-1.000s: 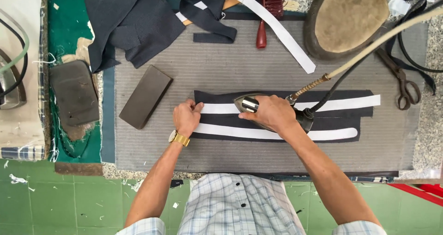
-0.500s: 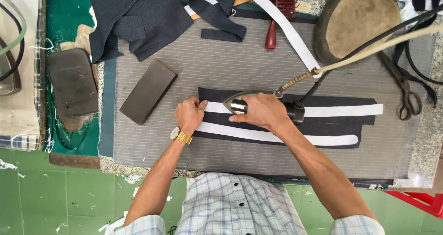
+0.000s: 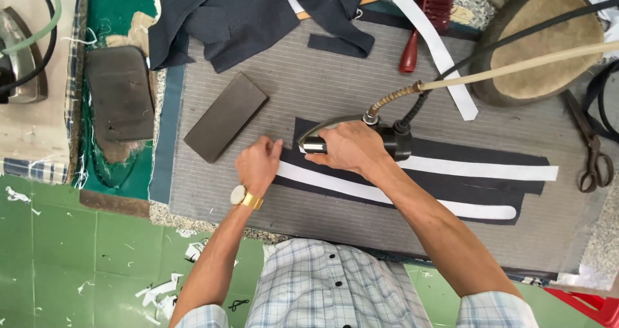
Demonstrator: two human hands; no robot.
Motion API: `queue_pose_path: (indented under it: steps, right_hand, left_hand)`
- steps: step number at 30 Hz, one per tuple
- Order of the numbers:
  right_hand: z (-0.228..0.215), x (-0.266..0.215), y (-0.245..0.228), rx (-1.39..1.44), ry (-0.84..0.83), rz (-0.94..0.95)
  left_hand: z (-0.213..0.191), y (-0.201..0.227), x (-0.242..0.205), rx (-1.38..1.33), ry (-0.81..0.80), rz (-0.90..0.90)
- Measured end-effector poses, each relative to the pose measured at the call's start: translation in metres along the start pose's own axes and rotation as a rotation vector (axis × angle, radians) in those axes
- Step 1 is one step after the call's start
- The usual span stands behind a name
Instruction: The person irons a piece of black fabric with white stripes on a workbench. They then pick up a separate piece of black fabric, unfold it, and place it on the bench before returning to iron the striped fabric.
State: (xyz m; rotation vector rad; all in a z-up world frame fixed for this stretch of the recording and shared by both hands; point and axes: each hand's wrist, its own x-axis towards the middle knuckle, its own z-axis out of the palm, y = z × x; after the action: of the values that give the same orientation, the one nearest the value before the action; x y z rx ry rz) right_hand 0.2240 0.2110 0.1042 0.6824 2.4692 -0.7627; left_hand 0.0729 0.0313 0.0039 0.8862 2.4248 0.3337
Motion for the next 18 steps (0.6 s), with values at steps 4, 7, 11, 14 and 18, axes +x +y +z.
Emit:
queue_pose_path:
  steps: [4,7,11,14,18]
  right_hand:
    - [0.008,0.024,-0.012,-0.035,0.026,-0.095]
    - [0.003,0.032,-0.025,-0.051,0.038,-0.148]
    - [-0.011,0.029,-0.038,-0.037,0.044,-0.164]
    - [-0.012,0.028,-0.039,-0.026,0.045,-0.164]
    - [0.002,0.038,-0.03,-0.012,0.065,-0.158]
  left_hand:
    - [0.003,-0.044,-0.001,0.07,0.427,0.273]
    - [-0.02,-0.059,0.007,0.174,0.644,0.428]
    - [-0.057,-0.06,0.019,0.198,0.704,0.423]
    - [-0.039,-0.089,0.037,0.187,0.581,0.42]
    - [-0.035,-0.093,0.039,0.173,0.568,0.417]
